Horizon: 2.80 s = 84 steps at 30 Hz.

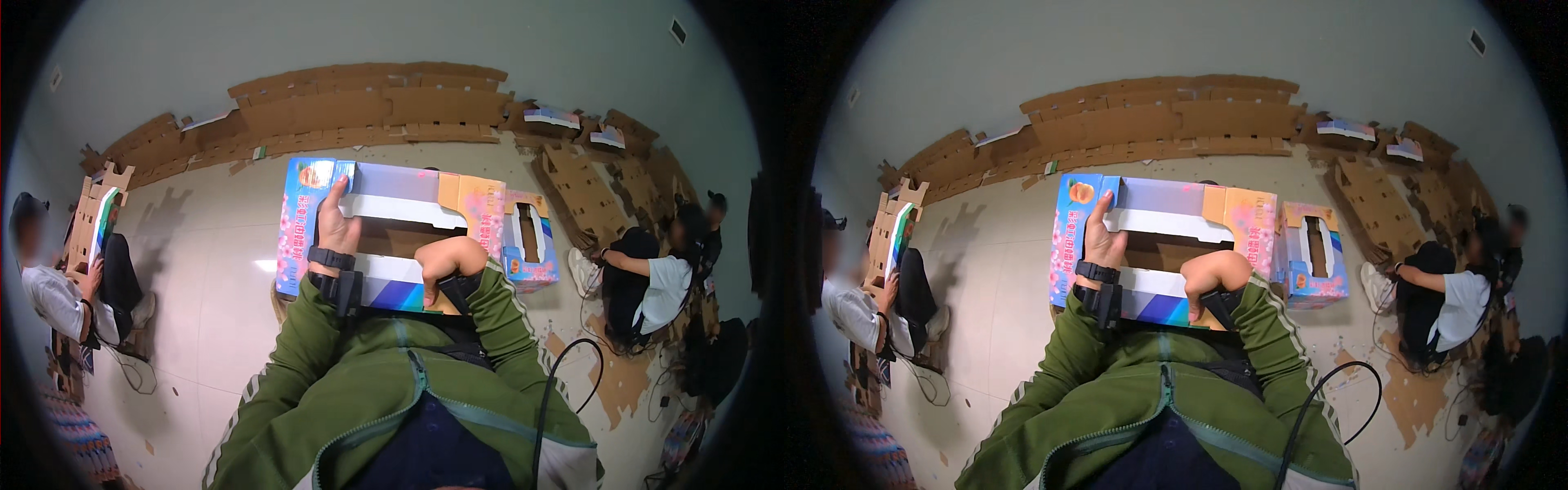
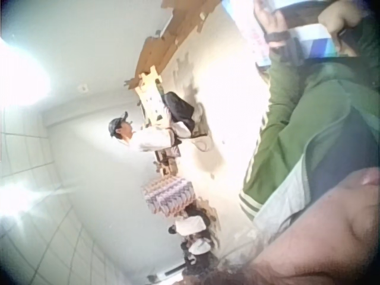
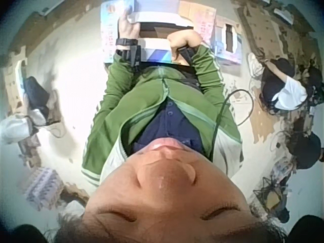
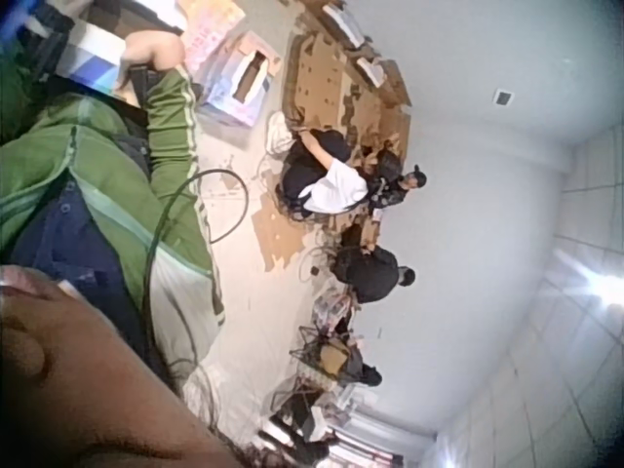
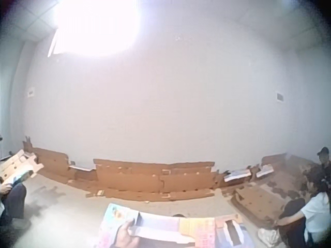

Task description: The person is folding and assembling cardboard boxes from flat sheets.

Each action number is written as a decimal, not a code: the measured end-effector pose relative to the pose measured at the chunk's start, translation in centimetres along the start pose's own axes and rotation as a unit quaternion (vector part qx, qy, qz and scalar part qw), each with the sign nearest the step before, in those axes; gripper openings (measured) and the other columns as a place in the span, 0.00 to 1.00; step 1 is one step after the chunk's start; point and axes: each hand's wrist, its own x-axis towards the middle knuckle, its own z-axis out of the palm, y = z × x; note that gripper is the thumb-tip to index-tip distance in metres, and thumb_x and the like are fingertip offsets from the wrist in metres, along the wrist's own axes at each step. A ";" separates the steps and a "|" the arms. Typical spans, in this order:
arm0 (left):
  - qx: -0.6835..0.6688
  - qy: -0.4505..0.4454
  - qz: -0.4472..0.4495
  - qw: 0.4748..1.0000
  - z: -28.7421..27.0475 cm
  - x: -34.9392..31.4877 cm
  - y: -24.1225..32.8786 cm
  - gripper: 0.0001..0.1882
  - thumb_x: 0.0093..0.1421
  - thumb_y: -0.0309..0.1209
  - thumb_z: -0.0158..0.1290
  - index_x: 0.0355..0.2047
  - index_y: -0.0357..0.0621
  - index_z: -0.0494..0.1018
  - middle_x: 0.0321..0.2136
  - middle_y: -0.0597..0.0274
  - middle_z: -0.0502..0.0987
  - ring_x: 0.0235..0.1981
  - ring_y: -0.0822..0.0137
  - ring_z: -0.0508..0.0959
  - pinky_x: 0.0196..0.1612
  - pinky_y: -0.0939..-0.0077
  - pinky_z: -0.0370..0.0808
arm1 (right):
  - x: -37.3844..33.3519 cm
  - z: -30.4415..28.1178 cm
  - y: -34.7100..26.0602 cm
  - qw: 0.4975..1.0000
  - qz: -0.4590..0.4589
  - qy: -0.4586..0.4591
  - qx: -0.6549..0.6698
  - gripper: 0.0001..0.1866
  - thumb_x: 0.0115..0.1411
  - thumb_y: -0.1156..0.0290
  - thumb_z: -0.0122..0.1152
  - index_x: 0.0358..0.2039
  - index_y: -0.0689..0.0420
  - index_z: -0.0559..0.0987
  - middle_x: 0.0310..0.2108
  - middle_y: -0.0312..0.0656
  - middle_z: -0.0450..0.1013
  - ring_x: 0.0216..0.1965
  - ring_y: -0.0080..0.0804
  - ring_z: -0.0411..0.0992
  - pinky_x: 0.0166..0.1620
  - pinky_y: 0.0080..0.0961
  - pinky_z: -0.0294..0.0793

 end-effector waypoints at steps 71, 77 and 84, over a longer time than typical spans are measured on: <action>-0.021 0.016 -0.143 0.989 2.5 -2.8 0.7 0.17 0.65 0.36 0.51 0.48 0.37 0.72 0.49 0.54 0.75 0.52 0.59 0.73 0.58 0.62 0.68 | 0.8 0.2 1.0 0.999 -0.032 -0.006 0.008 0.27 0.39 0.56 0.78 0.28 0.70 0.81 0.27 0.52 0.79 0.26 0.42 0.76 0.34 0.33 0.72; 0.137 -0.206 -0.380 0.891 5.5 -10.9 1.5 0.23 0.66 0.34 0.43 0.55 0.27 0.65 0.56 0.45 0.69 0.58 0.55 0.69 0.64 0.60 0.63 | 2.4 1.1 3.4 0.975 -0.112 -0.038 0.190 0.20 0.42 0.62 0.76 0.29 0.66 0.83 0.30 0.47 0.81 0.30 0.35 0.78 0.37 0.30 0.75; 0.697 -0.357 0.068 0.618 3.1 -10.9 15.4 0.31 0.52 0.32 0.65 0.54 0.37 0.67 0.50 0.54 0.73 0.54 0.58 0.73 0.60 0.67 0.65 | 1.0 0.0 2.0 0.998 -0.062 -0.002 0.014 0.26 0.39 0.58 0.78 0.28 0.71 0.81 0.25 0.51 0.79 0.26 0.39 0.77 0.31 0.33 0.71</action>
